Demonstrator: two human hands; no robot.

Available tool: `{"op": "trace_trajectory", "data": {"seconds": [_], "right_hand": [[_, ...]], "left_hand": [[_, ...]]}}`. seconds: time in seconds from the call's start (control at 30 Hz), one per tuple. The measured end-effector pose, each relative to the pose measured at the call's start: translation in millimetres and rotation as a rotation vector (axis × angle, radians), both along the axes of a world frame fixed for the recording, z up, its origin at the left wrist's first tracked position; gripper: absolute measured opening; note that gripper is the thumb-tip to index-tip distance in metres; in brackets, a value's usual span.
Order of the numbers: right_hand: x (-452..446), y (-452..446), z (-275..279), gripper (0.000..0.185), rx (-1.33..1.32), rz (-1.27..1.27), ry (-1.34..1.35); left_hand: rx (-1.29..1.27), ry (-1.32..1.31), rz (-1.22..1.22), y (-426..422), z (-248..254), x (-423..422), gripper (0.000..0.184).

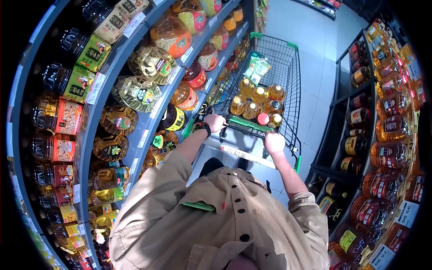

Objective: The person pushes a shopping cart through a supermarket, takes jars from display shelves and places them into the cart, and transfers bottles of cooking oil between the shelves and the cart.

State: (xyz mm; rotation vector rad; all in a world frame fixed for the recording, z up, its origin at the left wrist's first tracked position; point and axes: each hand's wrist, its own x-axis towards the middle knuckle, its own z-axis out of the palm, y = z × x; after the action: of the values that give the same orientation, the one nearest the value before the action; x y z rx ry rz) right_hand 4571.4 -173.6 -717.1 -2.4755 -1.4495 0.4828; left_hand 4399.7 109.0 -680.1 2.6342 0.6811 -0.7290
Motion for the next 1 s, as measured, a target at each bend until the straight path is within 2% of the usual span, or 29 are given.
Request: {"op": "trace_trajectory", "data": {"seconds": [0.13, 0.43, 0.67, 0.87, 1.0], "right_hand": [[11.3, 6.2, -3.6, 0.02, -0.013, -0.004, -0.026], [36.6, 33.6, -5.2, 0.017, -0.007, -0.048, 0.013], [65.8, 63.4, -9.6, 0.011, 0.019, -0.065, -0.014], [93.5, 94.3, -16.0, 0.008, 0.01, -0.097, -0.006], [114.4, 116.4, -9.4, 0.015, -0.092, -0.117, 0.04]], "left_hand": [[-0.016, 0.08, -0.051, 8.5, 0.3, 15.6, 0.021], [-0.068, 0.045, -0.044, 38.5, -6.2, 46.3, 0.018], [-0.029, -0.071, -0.17, 76.3, -23.5, 72.6, 0.015], [-0.059, -0.149, -0.126, 108.6, -30.3, 105.2, 0.018], [-0.004, -0.005, -0.101, 124.4, -28.0, 136.3, 0.018]]}}
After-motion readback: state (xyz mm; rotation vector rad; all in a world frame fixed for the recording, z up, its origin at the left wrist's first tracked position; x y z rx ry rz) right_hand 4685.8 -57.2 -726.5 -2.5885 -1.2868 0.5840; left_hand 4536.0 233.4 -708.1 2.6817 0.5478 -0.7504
